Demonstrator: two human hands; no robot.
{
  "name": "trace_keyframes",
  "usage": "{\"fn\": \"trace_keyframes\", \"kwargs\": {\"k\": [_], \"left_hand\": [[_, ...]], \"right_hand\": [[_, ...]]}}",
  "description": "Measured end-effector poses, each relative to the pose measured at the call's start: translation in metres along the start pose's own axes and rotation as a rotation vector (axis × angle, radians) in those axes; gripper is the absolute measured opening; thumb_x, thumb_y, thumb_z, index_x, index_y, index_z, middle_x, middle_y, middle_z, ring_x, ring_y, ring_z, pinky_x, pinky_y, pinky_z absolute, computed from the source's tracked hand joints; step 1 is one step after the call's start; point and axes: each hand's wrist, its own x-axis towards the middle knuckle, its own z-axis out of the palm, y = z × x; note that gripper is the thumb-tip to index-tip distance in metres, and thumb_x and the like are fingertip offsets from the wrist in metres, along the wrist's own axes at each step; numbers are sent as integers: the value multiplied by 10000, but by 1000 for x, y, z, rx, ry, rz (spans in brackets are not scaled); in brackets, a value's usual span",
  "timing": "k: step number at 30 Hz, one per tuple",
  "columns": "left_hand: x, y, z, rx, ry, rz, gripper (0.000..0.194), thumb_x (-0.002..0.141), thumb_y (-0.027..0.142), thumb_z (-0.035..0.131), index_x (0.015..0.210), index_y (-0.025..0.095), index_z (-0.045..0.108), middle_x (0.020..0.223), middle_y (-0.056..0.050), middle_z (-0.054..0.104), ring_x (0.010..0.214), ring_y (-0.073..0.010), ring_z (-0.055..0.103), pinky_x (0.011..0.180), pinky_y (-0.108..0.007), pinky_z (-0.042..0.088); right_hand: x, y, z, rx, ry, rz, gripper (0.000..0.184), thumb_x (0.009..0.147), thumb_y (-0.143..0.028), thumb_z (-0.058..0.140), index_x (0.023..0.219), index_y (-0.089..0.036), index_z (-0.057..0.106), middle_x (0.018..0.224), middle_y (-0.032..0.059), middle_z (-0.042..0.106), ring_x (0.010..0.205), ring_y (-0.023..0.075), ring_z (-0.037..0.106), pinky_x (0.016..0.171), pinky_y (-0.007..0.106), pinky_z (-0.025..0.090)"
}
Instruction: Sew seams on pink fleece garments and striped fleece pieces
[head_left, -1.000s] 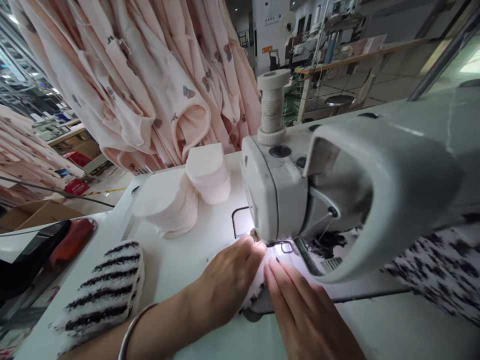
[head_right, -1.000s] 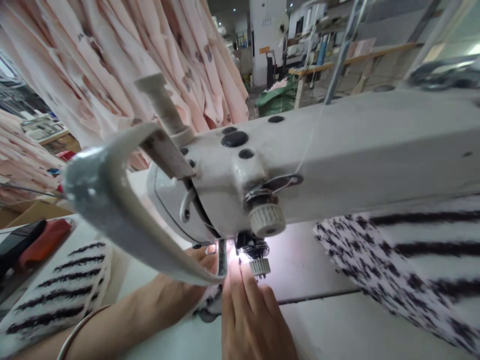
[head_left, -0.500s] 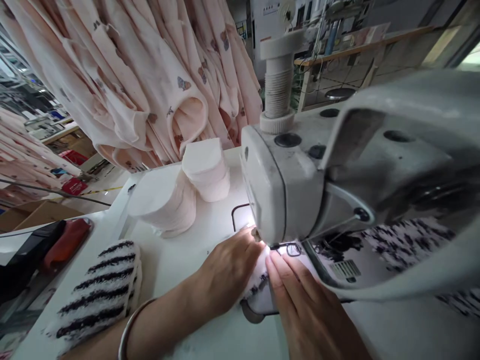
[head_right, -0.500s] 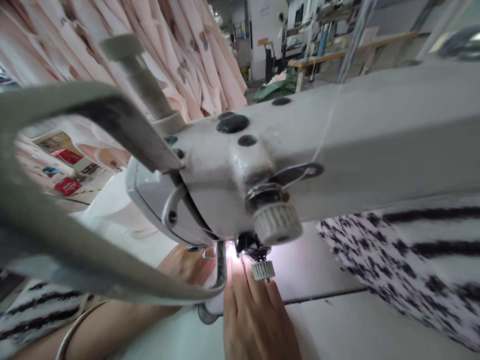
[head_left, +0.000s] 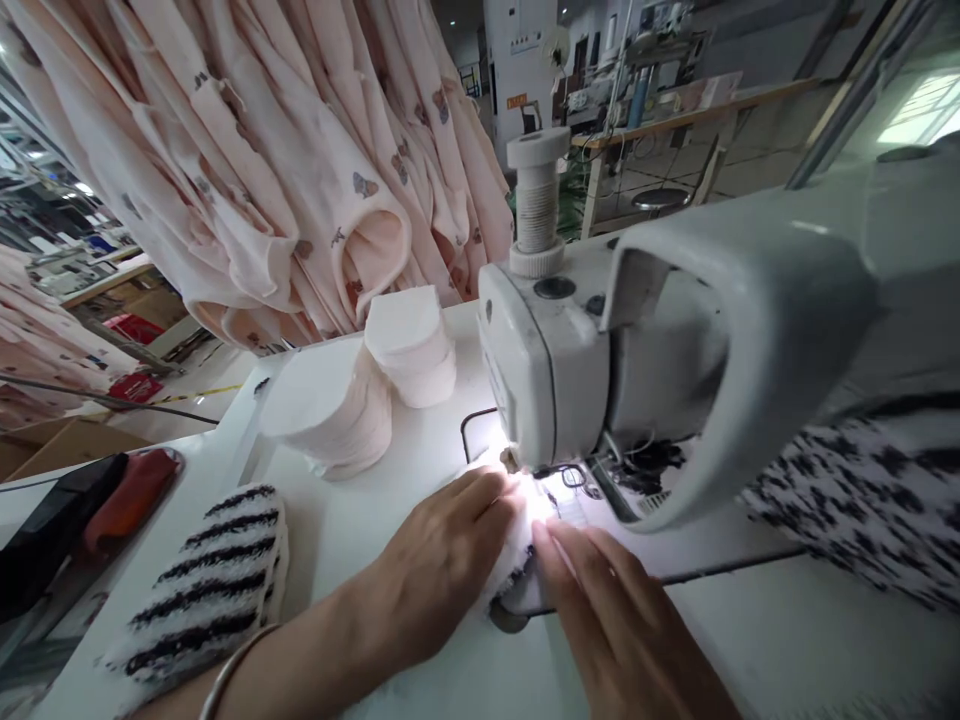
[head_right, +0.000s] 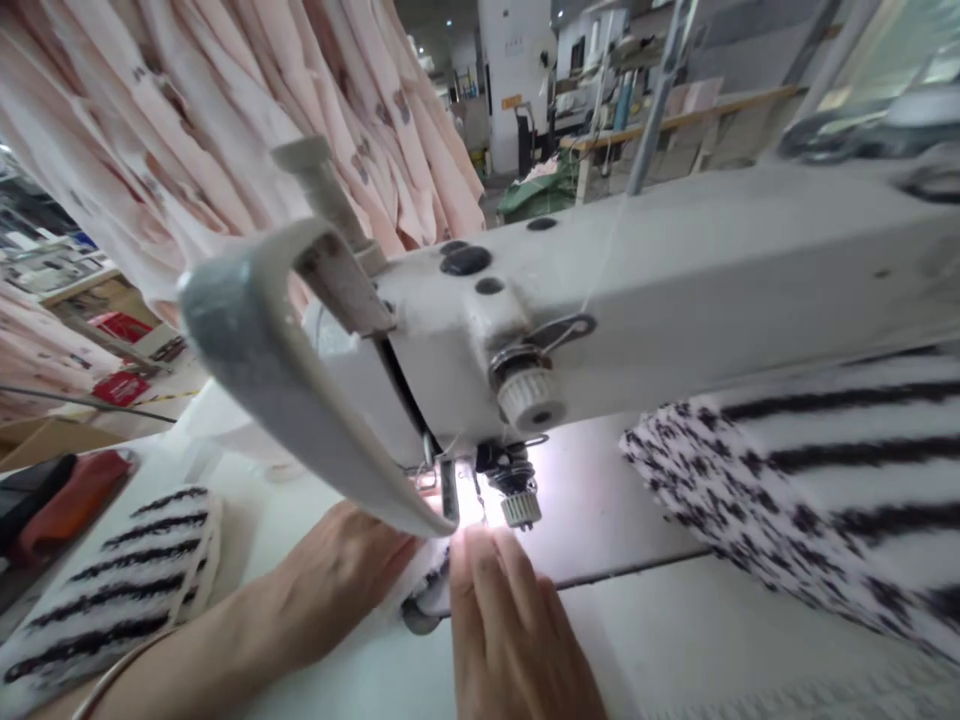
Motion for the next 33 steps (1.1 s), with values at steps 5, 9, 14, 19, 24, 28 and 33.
{"fn": "trace_keyframes", "kwargs": {"k": [5,9,14,19,24,28,33], "left_hand": [[-5,1,-15,-54,-147,46,231,945,132,348,1078,144,536,1023,-71,618,950,-154,571,819,-289,518],[-7,1,-13,-31,-160,61,269,944,132,347,1162,137,504,1075,-92,605,989,-167,562,830,-300,521],[-7,7,-9,-13,-152,22,236,943,137,363,1126,139,512,1037,-91,607,1045,-179,544,858,-306,516],[-8,10,-6,-5,-121,22,245,943,149,359,1145,144,497,1026,-86,615,1012,-178,559,844,-310,526],[-9,11,-3,35,-125,2,261,937,155,367,1164,131,492,1109,-108,601,1021,-185,563,853,-327,533],[-10,12,0,28,-122,-21,274,939,154,361,1178,144,494,1126,-102,602,1043,-183,561,872,-330,532],[-12,12,5,75,-115,-21,320,926,140,371,1231,115,466,1144,-125,598,1052,-206,566,867,-342,540]], "right_hand": [[6,-20,-1,-1,-5,103,422,904,-84,277,1193,-96,585,1191,96,582,1097,233,495,781,333,421],[9,-21,-2,20,-5,122,429,902,-75,269,1116,-126,638,1155,81,607,1077,223,498,776,340,394],[5,-13,-1,43,33,83,408,891,-68,285,1113,-93,626,1146,101,609,1062,228,508,764,345,382],[3,-6,2,64,55,47,402,898,-82,278,1115,-103,615,1141,94,608,1050,210,518,761,348,382],[6,0,2,89,48,46,426,919,-97,233,1100,-109,618,1118,72,619,1029,200,526,762,360,366],[8,5,1,111,52,23,429,920,-108,226,1092,-113,618,1104,69,624,1032,200,526,788,368,357],[9,12,-2,147,39,17,443,940,-120,194,1103,-123,605,1108,49,627,1052,185,517,828,367,349]]}}
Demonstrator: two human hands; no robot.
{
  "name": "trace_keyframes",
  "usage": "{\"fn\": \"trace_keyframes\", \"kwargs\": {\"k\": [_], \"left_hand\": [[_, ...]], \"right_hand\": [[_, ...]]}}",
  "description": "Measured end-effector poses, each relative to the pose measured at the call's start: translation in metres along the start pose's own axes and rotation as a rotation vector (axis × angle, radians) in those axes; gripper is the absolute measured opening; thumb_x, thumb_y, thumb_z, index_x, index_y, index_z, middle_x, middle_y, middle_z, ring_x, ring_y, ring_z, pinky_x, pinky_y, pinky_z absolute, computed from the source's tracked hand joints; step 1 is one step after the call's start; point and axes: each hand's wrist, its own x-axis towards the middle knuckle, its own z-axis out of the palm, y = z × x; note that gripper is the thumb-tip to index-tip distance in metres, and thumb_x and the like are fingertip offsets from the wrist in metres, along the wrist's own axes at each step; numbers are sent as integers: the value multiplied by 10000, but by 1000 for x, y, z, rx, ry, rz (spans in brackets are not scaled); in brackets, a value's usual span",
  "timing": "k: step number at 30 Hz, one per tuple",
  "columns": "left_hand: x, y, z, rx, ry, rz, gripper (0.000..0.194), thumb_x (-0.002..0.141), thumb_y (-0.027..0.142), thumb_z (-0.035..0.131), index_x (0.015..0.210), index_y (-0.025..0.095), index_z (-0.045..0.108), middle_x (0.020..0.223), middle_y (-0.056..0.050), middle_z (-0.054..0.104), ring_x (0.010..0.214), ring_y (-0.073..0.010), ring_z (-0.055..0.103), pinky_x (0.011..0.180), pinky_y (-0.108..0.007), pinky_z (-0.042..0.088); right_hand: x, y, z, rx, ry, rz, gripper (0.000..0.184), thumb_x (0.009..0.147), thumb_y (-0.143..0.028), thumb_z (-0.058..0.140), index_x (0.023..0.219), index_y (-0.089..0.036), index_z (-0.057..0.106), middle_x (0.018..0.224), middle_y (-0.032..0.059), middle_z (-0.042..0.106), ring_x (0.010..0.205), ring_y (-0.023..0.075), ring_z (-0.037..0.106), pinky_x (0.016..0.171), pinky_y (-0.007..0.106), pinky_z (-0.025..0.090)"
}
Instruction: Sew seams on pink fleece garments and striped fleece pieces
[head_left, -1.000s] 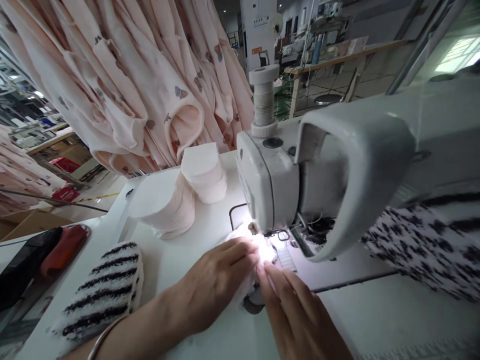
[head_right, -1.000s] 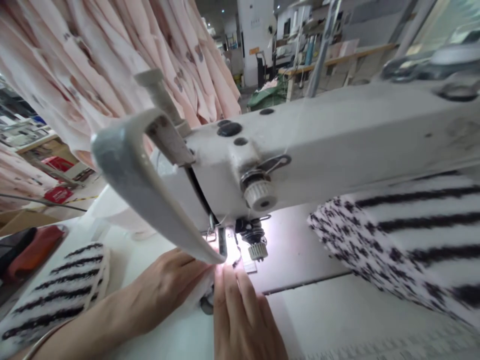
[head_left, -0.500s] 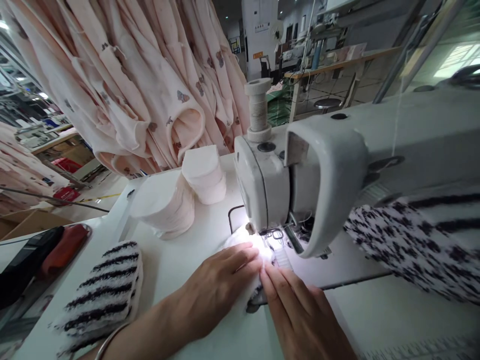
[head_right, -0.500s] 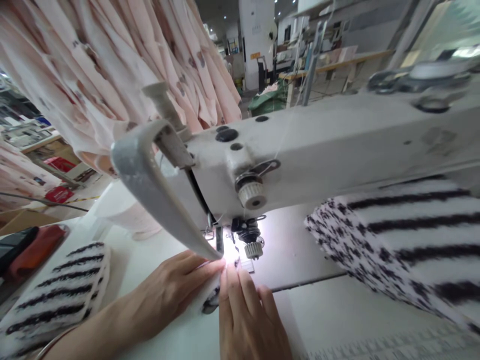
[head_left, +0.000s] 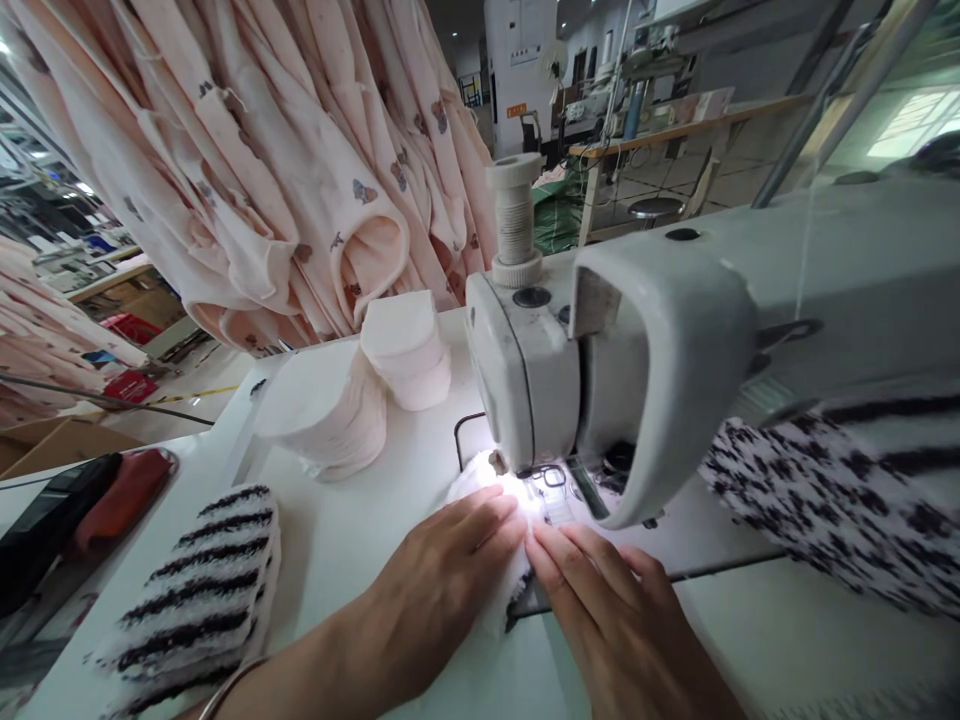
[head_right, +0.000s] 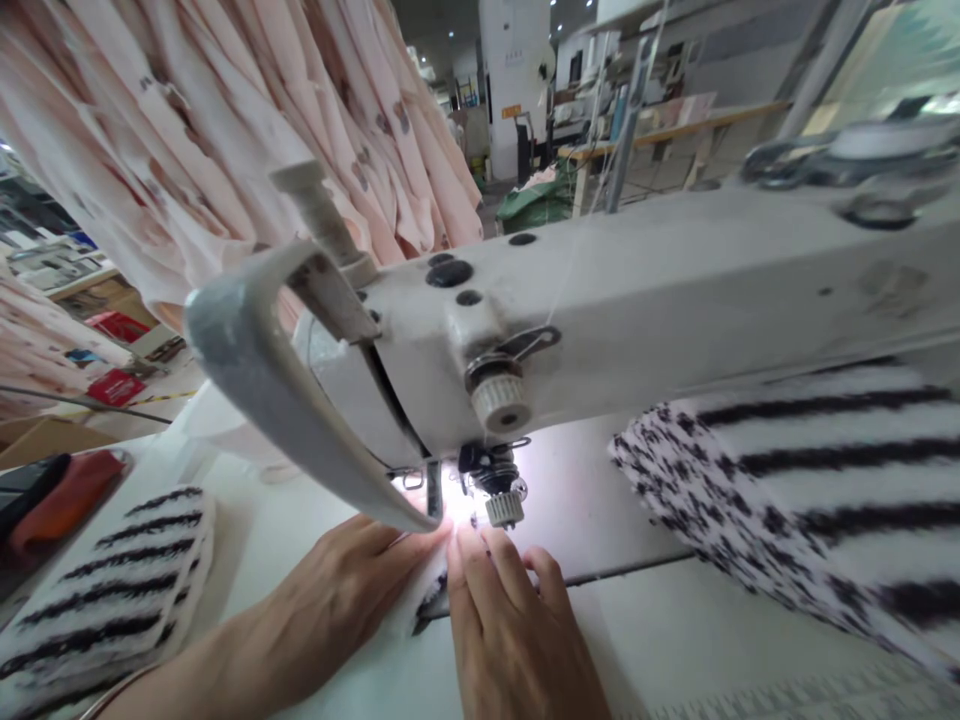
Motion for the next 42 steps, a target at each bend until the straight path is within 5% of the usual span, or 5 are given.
{"fn": "trace_keyframes", "kwargs": {"k": [12,20,34,42], "left_hand": [[-4,0,11,19,19,-59,316,910,136,415,1221,155,471,1116,-102,617,1028,-220,579,847,-385,552],[0,8,14,65,103,-73,327,894,105,432,1219,123,462,1217,-136,552,1172,-251,479,910,-411,512],[15,16,25,236,319,-133,235,860,113,471,1091,107,515,1025,-117,594,892,-241,544,705,-403,545],[19,14,31,318,307,-216,176,845,139,478,1016,130,518,889,-87,596,777,-227,550,657,-404,547]], "right_hand": [[5,12,-6,50,56,2,450,870,-28,217,1079,-162,592,1102,-9,638,1025,151,534,857,366,327],[3,23,0,27,-68,43,452,841,-97,286,1190,-236,537,1163,13,585,1101,203,497,898,425,360],[15,23,-6,-11,-78,39,426,800,-78,308,1076,-233,593,1046,58,596,987,216,538,883,443,398],[11,15,-7,-69,-86,73,478,786,-25,309,1179,-167,541,1109,94,566,972,247,526,835,455,372]]}}
